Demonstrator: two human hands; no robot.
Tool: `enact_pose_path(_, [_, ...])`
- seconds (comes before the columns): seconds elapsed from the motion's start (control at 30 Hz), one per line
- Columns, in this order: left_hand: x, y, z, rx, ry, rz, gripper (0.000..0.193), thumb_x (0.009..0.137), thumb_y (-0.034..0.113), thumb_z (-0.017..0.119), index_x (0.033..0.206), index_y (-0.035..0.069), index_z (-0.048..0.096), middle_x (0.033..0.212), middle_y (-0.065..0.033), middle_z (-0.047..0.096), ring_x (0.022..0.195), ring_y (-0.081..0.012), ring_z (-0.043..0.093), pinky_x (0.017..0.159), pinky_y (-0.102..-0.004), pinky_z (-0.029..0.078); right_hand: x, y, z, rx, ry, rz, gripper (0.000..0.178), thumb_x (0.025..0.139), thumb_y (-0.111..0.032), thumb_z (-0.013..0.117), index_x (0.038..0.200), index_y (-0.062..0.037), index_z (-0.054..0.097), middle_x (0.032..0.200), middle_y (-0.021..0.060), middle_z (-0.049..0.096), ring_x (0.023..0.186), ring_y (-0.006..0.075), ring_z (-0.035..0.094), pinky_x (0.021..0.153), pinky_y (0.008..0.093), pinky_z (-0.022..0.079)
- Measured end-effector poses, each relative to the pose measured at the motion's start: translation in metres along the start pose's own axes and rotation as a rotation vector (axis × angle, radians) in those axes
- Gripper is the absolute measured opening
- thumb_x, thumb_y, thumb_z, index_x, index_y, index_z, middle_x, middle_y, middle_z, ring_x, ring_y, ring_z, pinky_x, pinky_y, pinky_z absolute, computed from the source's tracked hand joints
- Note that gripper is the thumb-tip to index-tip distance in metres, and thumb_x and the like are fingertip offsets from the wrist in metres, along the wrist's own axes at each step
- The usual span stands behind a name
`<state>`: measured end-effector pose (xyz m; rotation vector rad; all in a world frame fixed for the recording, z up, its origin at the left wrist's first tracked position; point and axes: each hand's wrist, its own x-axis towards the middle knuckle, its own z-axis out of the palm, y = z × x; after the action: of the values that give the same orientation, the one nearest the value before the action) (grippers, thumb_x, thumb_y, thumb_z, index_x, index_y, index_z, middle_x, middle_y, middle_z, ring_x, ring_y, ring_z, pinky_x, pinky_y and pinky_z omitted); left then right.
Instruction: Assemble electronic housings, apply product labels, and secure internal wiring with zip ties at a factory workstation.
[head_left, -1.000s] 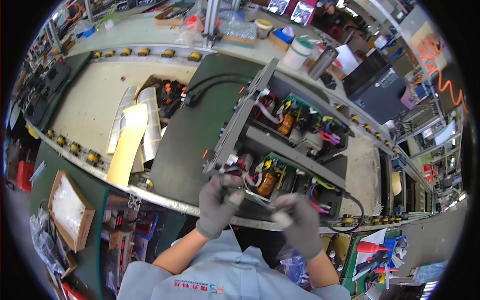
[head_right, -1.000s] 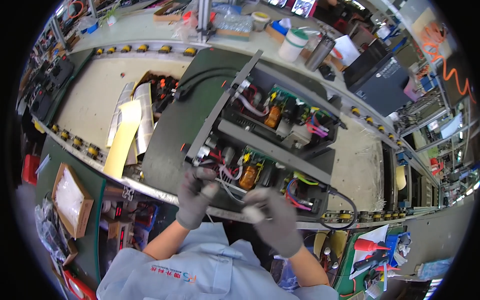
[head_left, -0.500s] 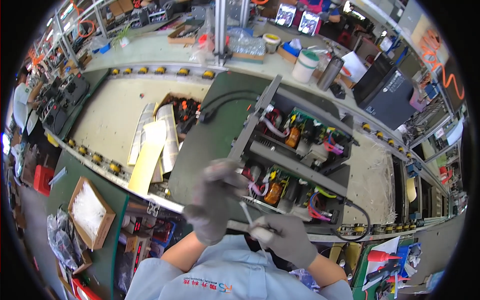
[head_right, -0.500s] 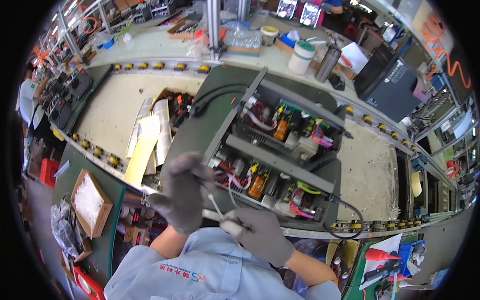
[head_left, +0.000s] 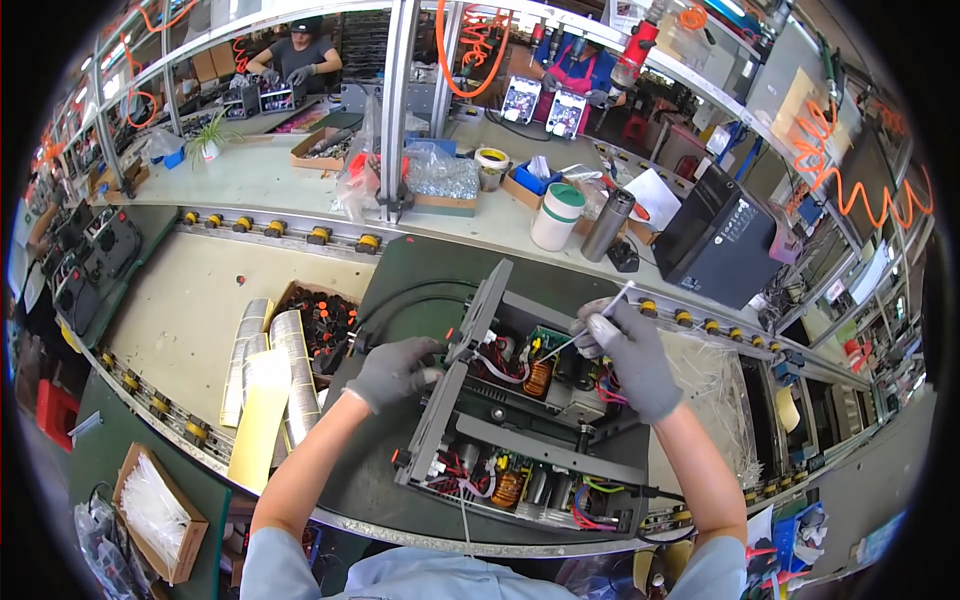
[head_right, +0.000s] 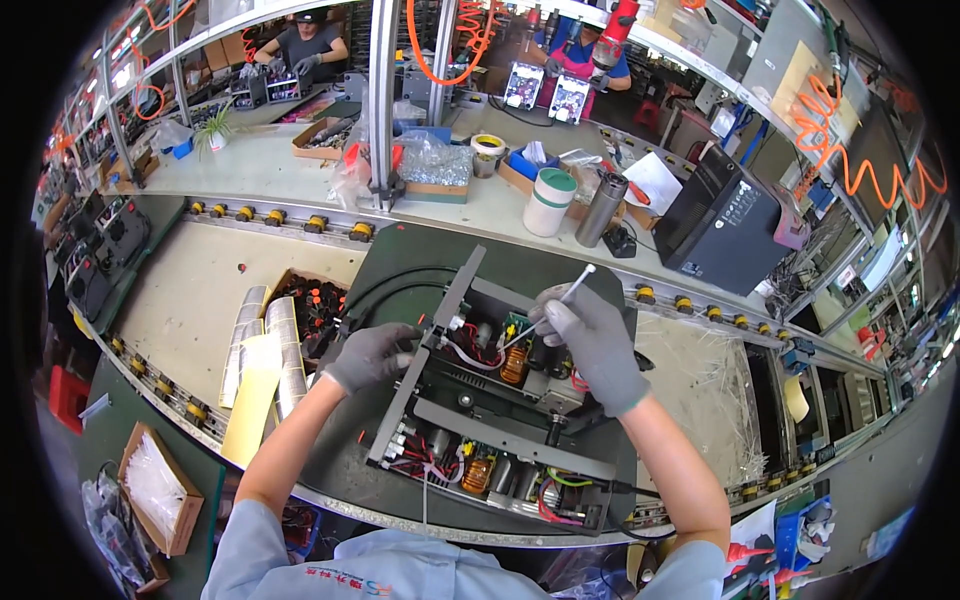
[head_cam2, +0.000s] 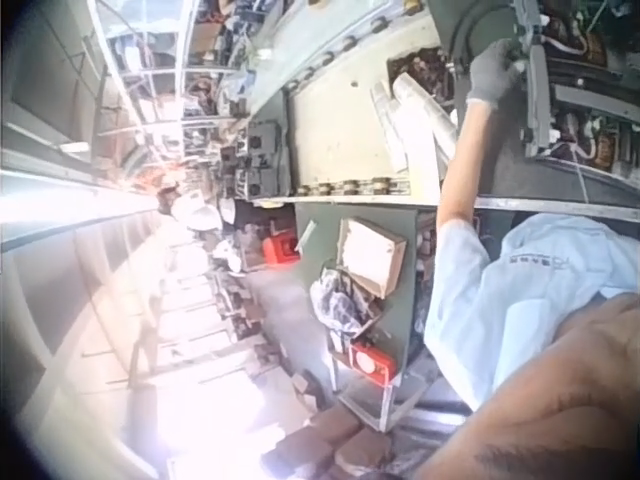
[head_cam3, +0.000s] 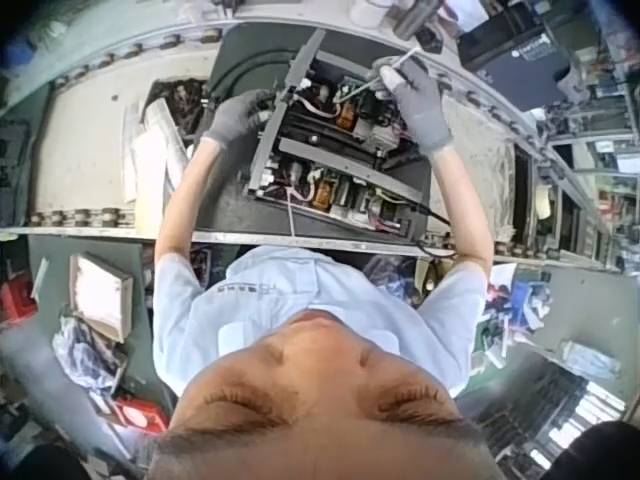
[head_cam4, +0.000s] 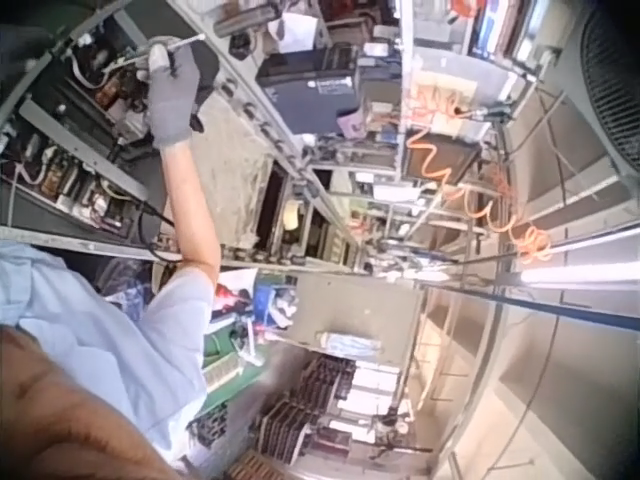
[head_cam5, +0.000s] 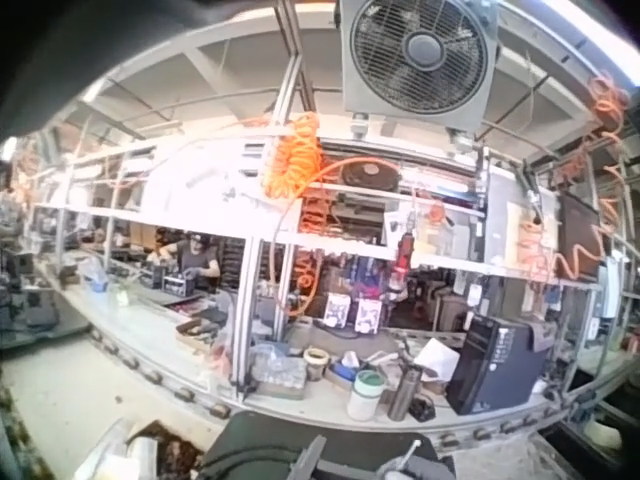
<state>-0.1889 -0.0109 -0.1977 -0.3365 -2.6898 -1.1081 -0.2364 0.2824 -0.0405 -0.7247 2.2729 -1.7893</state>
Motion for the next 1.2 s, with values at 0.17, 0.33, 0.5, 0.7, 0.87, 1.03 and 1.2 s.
enact_pose_path(0.17, [0.024,-0.003,0.016,0.254,0.154,0.143,0.040,0.077,0.046,0.061,0.089,0.009,0.058,0.081,-0.0112,0.062,0.075,-0.0327,0.060,0.062,-0.0412,0.047,0.029,0.030,0.007,-0.134,-0.019,0.008,0.020,0.091,-0.019,0.047,0.097,-0.0015,0.057,0.087,0.0037,0.061,0.076,0.0069,0.054,0.066,0.0212,0.045])
enact_pose_path(0.33, [0.049,-0.004,0.034,0.387,0.315,-0.001,0.026,0.080,0.036,0.060,0.073,0.010,0.058,0.066,-0.0079,0.059,0.061,-0.0302,0.059,0.053,-0.0408,0.044,0.045,0.049,0.019,-0.546,0.019,-0.327,0.017,0.090,-0.009,0.048,0.101,-0.0009,0.058,0.093,0.0109,0.065,0.081,0.0182,0.063,0.075,0.0275,0.048])
enact_pose_path(0.5, [0.057,-0.008,0.053,0.576,0.505,0.251,0.009,0.080,0.021,0.058,0.074,0.014,0.059,0.060,-0.0037,0.055,0.050,-0.0214,0.057,0.043,-0.0359,0.043,0.056,0.065,0.027,-0.530,0.033,-0.377,0.018,0.089,-0.010,0.050,0.103,-0.0015,0.058,0.096,0.0154,0.064,0.088,0.0306,0.062,0.079,0.0319,0.048])
enact_pose_path(0.7, [0.058,-0.019,0.055,0.684,0.340,0.245,0.015,0.082,0.020,0.051,0.095,0.020,0.059,0.058,-0.0013,0.057,0.051,-0.0204,0.059,0.042,-0.0374,0.044,0.076,0.077,0.047,-0.721,-0.089,-0.181,0.020,0.088,-0.010,0.050,0.104,-0.0024,0.058,0.093,0.0166,0.064,0.085,0.0312,0.062,0.077,0.0357,0.048])
enact_pose_path(0.87, [0.064,-0.008,0.062,0.562,0.160,0.051,0.015,0.082,0.023,0.052,0.093,0.017,0.060,0.063,-0.0078,0.060,0.056,-0.0265,0.061,0.047,-0.0411,0.045,0.081,0.094,0.050,-0.713,-0.007,-0.188,0.019,0.086,-0.006,0.050,0.103,-0.0015,0.059,0.092,0.0167,0.064,0.081,0.0287,0.063,0.070,0.0360,0.049])
enact_pose_path(1.03, [0.064,-0.005,0.061,0.147,0.285,0.240,0.017,0.083,0.025,0.052,0.088,0.011,0.061,0.064,-0.0125,0.060,0.059,-0.0329,0.059,0.053,-0.0433,0.046,0.077,0.101,0.046,-0.581,0.045,-0.087,0.020,0.086,0.000,0.049,0.103,0.0003,0.058,0.094,0.0148,0.064,0.082,0.0223,0.064,0.068,0.0309,0.051])
enact_pose_path(1.2, [0.071,-0.003,0.069,0.245,0.104,-0.029,0.021,0.084,0.024,0.051,0.083,0.007,0.063,0.069,-0.0161,0.060,0.065,-0.0358,0.058,0.058,-0.0455,0.046,0.084,0.119,0.050,-0.356,0.049,-0.032,0.024,0.085,0.005,0.043,0.103,0.0010,0.058,0.095,0.0150,0.062,0.080,0.0193,0.063,0.073,0.0271,0.053])
